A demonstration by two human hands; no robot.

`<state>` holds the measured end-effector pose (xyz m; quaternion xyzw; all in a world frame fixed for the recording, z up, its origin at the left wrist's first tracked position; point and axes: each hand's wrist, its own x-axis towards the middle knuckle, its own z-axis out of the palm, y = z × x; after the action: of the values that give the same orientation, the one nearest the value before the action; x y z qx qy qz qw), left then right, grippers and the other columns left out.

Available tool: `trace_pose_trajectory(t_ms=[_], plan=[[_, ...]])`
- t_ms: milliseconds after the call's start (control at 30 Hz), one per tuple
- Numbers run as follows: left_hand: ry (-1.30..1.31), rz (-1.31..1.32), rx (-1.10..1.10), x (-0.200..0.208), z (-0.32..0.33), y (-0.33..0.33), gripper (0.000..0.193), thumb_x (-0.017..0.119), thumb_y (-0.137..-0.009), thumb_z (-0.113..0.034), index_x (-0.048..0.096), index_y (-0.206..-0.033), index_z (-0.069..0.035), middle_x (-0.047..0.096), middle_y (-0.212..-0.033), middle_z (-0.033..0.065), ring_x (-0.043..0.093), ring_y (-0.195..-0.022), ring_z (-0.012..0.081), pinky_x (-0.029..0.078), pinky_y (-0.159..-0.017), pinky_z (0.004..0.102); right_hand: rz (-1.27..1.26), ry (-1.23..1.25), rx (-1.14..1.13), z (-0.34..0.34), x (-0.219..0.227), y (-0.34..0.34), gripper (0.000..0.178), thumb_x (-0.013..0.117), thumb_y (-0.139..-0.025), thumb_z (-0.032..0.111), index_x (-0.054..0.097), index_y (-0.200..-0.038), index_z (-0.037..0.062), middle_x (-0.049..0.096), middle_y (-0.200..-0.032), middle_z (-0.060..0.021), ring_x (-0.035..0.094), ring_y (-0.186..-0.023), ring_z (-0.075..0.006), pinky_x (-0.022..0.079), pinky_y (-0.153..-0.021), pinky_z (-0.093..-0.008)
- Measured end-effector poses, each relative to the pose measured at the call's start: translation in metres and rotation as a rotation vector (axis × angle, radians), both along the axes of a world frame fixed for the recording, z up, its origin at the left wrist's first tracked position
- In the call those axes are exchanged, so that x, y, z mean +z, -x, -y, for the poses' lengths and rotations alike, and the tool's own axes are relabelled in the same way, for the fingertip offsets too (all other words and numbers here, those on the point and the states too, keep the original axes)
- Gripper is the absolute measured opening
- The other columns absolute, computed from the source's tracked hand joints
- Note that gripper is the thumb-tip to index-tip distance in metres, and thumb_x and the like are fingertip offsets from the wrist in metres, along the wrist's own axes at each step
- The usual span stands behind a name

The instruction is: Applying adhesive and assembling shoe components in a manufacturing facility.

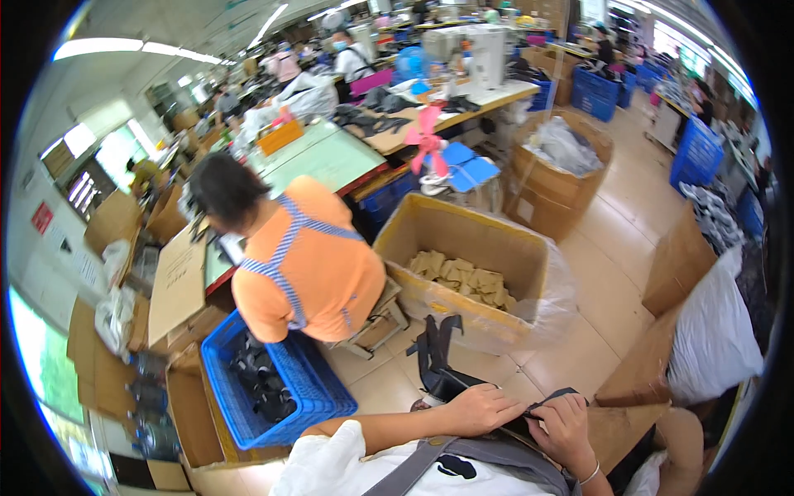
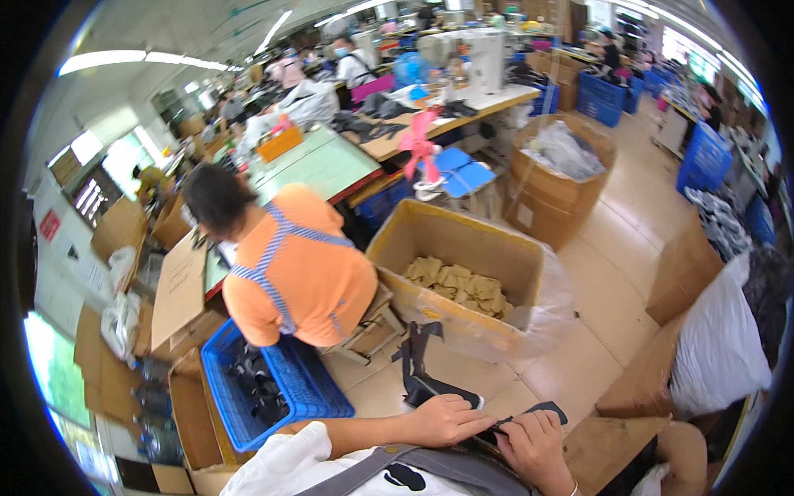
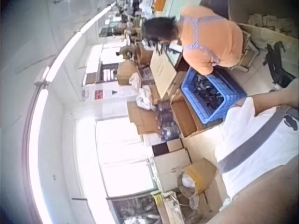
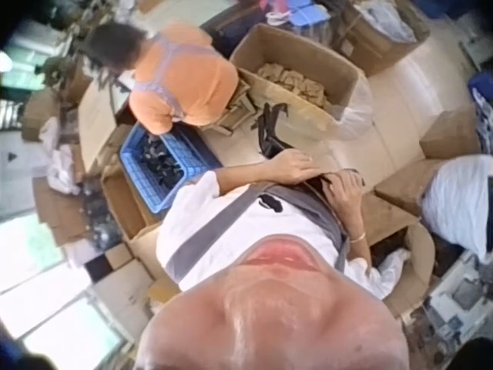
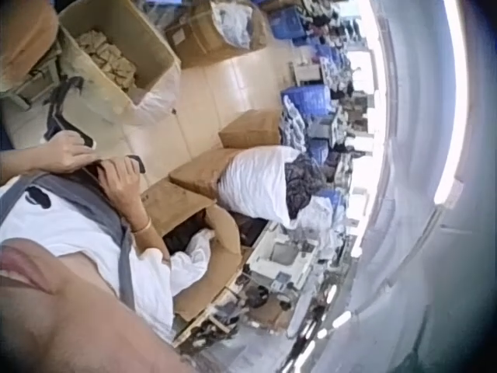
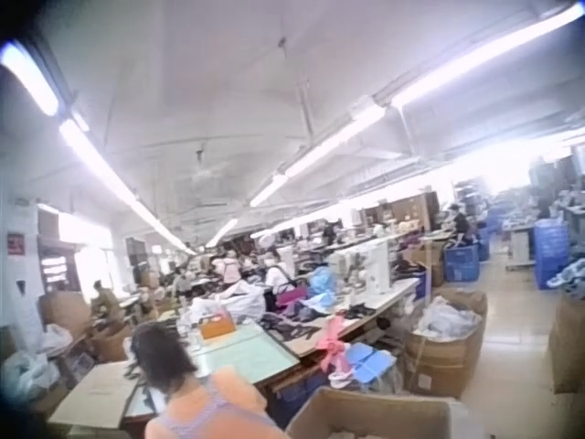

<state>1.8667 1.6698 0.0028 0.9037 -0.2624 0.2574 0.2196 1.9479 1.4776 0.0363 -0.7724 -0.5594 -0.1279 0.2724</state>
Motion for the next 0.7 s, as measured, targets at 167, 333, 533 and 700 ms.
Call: trace_pose_trajectory(t_ms=[167,333,533,700], plan=[[0.002,-0.023,-0.045,0.007,0.042,-0.042,0.034,0.063,-0.064,-0.01,0.063,-0.098,-0.007,0.065,-0.082,0.0019,0.055,-0.054,0.0136,0.044,-0.048,0.0258,-0.076,0.005,0.029,0.048,-0.001,-0.035,0.021,0.069,-0.063,0.013,0.057,-0.079,0.0085,0.053,-0.078,-0.0045,0.053,-0.072,-0.0201,0.038,-0.07,-0.0332],[-0.045,-0.057,-0.186,0.013,0.096,-0.086,0.034,0.061,-0.067,-0.013,0.062,-0.1,-0.006,0.063,-0.082,0.0008,0.053,-0.056,0.0127,0.042,-0.05,0.0267,-0.056,-0.017,-0.104,0.112,0.0,-0.053,0.017,0.066,-0.068,0.013,0.056,-0.08,0.0069,0.053,-0.077,-0.0051,0.053,-0.072,-0.0198,0.038,-0.07,-0.032],[0.025,-0.107,-0.346,0.012,0.149,-0.139,0.025,0.065,-0.07,-0.012,0.064,-0.095,-0.008,0.062,-0.07,-0.0001,0.053,-0.05,0.0147,0.041,-0.046,0.027,-0.127,-0.001,-0.217,0.169,0.004,-0.074,0.018,0.065,-0.071,0.014,0.056,-0.083,0.0053,0.052,-0.078,-0.006,0.053,-0.077,-0.0205,0.039,-0.071,-0.0329],[0.057,-0.148,-0.441,0.011,0.179,-0.195,0.018,0.065,-0.073,-0.015,0.063,-0.09,-0.01,0.063,-0.069,0.0017,0.059,-0.053,0.0168,0.045,-0.048,0.0281,-0.184,0.093,-0.316,0.199,0.008,-0.108,0.021,0.067,-0.07,0.015,0.057,-0.086,0.006,0.053,-0.08,-0.0054,0.053,-0.077,-0.0206,0.038,-0.071,-0.0326]])
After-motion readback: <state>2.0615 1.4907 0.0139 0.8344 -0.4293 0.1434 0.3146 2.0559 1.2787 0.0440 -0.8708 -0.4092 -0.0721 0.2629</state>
